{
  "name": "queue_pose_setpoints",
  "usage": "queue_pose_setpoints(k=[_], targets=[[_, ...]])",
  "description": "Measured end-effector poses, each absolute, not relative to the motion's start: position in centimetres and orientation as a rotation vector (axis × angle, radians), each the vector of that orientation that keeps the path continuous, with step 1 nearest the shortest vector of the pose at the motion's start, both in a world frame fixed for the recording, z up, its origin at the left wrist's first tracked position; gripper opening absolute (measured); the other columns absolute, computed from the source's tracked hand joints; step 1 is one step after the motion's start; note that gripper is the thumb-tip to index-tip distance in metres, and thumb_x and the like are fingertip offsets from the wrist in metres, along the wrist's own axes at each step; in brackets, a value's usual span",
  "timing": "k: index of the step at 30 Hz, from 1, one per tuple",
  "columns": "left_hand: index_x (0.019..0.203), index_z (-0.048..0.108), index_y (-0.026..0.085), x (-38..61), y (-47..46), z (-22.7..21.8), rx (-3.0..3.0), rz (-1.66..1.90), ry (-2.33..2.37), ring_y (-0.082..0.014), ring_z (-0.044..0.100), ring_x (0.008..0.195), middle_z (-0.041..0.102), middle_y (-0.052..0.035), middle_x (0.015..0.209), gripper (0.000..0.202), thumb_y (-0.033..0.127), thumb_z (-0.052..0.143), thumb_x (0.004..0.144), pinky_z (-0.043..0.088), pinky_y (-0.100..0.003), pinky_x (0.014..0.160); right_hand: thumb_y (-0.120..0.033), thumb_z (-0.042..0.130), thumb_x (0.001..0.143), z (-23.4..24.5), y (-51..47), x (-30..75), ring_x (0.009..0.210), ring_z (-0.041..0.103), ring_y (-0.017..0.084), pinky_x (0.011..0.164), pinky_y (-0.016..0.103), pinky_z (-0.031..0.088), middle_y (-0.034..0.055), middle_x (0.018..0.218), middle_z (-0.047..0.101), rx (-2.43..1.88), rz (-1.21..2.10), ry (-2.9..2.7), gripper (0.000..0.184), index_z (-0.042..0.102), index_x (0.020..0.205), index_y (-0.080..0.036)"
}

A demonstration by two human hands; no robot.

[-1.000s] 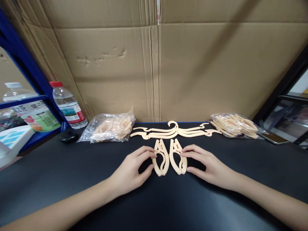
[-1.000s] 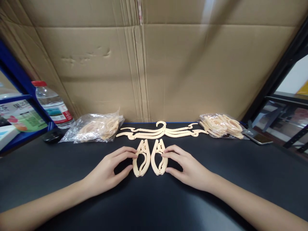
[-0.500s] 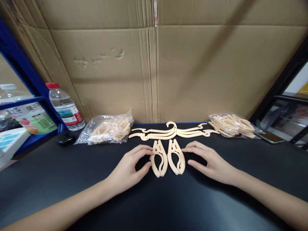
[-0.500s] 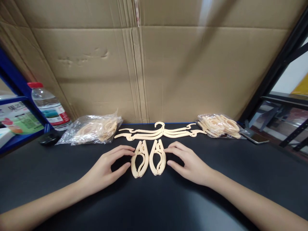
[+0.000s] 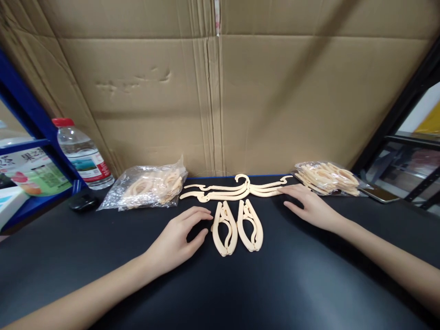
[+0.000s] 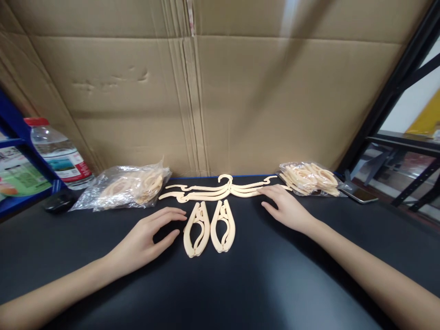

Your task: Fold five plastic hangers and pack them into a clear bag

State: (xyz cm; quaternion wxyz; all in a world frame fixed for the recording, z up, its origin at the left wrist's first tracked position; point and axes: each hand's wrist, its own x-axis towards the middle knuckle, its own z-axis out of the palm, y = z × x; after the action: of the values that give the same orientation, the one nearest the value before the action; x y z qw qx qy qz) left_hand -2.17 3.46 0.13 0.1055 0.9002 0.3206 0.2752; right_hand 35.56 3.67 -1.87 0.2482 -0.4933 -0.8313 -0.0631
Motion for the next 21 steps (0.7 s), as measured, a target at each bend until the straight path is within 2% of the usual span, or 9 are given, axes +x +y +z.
queue_pose_setpoints(k=[4, 8, 13, 16, 21], targets=[[0.107, 0.061, 0.021, -2.2, 3.4, 0.0, 2.667, 0.814, 0.969, -0.0208, 0.060, 0.106, 0.062, -0.0067, 0.114, 0.022, 0.020, 0.048, 0.089, 0.050, -0.035, 0.093, -0.025, 0.045, 0.091, -2.5, 3.9, 35.7, 0.115, 0.053, 0.029, 0.101, 0.051, 0.041, 0.0129, 0.123, 0.059, -1.368, -0.203, -2.288, 0.034, 0.057, 0.122, -0.017], [0.107, 0.061, 0.020, -2.2, 3.2, -0.2, 2.686, 0.808, 0.974, -0.0211, 0.058, 0.108, 0.060, -0.0074, 0.116, 0.022, 0.020, 0.048, 0.089, 0.049, -0.036, 0.095, -0.025, 0.045, 0.091, -2.5, 4.0, 35.6, 0.105, 0.055, 0.029, 0.094, 0.049, 0.046, 0.0128, 0.115, 0.060, -1.368, -0.216, -2.276, 0.033, 0.058, 0.121, -0.019], [0.108, 0.061, 0.020, -2.2, 3.2, -0.3, 2.692, 0.808, 0.969, -0.0208, 0.057, 0.109, 0.059, -0.0076, 0.117, 0.022, 0.019, 0.048, 0.089, 0.049, -0.036, 0.095, -0.026, 0.050, 0.090, -2.7, 4.7, 35.6, 0.095, 0.056, 0.026, 0.086, 0.045, 0.048, 0.0109, 0.102, 0.060, -1.328, -0.194, -2.221, 0.020, 0.065, 0.102, -0.020], [0.107, 0.061, 0.020, -2.1, 3.2, -0.3, 2.690, 0.816, 0.972, -0.0212, 0.057, 0.109, 0.059, -0.0078, 0.117, 0.022, 0.019, 0.048, 0.089, 0.048, -0.037, 0.095, -0.026, 0.051, 0.090, -2.8, 4.8, 35.5, 0.093, 0.057, 0.025, 0.084, 0.043, 0.049, 0.0095, 0.096, 0.062, -1.297, -0.141, -2.190, 0.014, 0.064, 0.091, -0.020], [0.108, 0.061, 0.020, -1.9, 2.8, -0.2, 2.634, 0.832, 0.965, -0.0213, 0.057, 0.110, 0.059, -0.0079, 0.117, 0.023, 0.019, 0.048, 0.089, 0.047, -0.038, 0.097, -0.028, 0.051, 0.091, -2.8, 4.5, 35.1, 0.088, 0.059, 0.024, 0.080, 0.040, 0.049, 0.0069, 0.089, 0.064, -1.301, -0.051, -2.148, 0.014, 0.061, 0.085, -0.021]])
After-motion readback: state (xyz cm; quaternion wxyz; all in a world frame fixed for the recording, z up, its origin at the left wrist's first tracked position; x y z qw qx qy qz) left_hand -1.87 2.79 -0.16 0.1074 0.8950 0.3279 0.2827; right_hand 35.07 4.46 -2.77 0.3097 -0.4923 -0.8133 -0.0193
